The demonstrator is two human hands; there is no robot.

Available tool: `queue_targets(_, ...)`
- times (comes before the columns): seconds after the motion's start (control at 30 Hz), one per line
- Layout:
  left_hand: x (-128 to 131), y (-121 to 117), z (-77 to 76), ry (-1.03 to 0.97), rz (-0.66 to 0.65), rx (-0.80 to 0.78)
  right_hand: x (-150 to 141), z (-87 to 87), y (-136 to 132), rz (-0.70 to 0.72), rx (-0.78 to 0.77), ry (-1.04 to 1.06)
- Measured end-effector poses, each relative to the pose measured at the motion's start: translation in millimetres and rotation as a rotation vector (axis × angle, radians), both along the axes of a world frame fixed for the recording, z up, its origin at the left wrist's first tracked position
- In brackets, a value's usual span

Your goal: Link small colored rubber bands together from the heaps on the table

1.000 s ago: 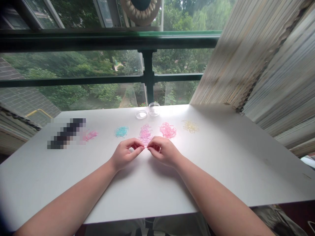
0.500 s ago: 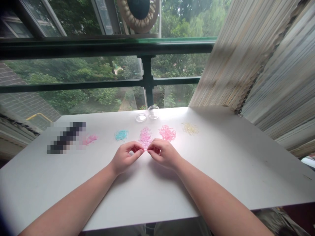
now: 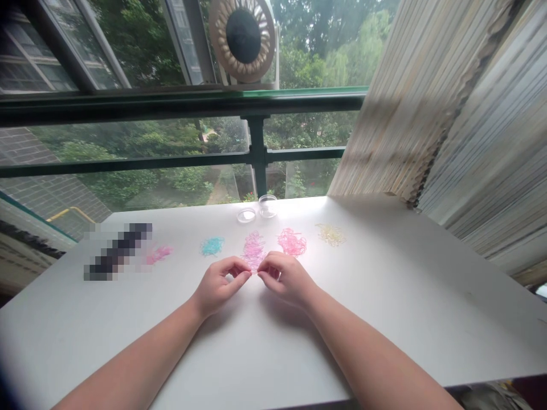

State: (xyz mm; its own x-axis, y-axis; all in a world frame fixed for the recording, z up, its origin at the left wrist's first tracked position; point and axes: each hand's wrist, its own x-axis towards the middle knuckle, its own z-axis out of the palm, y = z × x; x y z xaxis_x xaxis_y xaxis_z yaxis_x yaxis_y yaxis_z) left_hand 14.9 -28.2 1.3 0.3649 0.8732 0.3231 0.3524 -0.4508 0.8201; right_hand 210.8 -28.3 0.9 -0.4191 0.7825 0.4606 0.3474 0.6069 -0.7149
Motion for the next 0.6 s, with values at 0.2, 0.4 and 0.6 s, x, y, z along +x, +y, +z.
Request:
queue_targets(0.2, 0.1, 0.1, 0.0, 0.002, 0.003, -0.01, 0.1, 1.2, 0.1, -0.003, -0.001, 0.012)
queue_targets(0.4, -0.1, 0.5, 1.0, 0.008, -0.004, -0.013, 0.1, 1.1, 0.3, -0.004, 0.007, 0.014)
queue_targets(0.6, 0.4, 0.0, 2.0, 0.008, -0.006, -0.019, 0.2, 1.1, -0.1, -0.013, 0.015, 0.01)
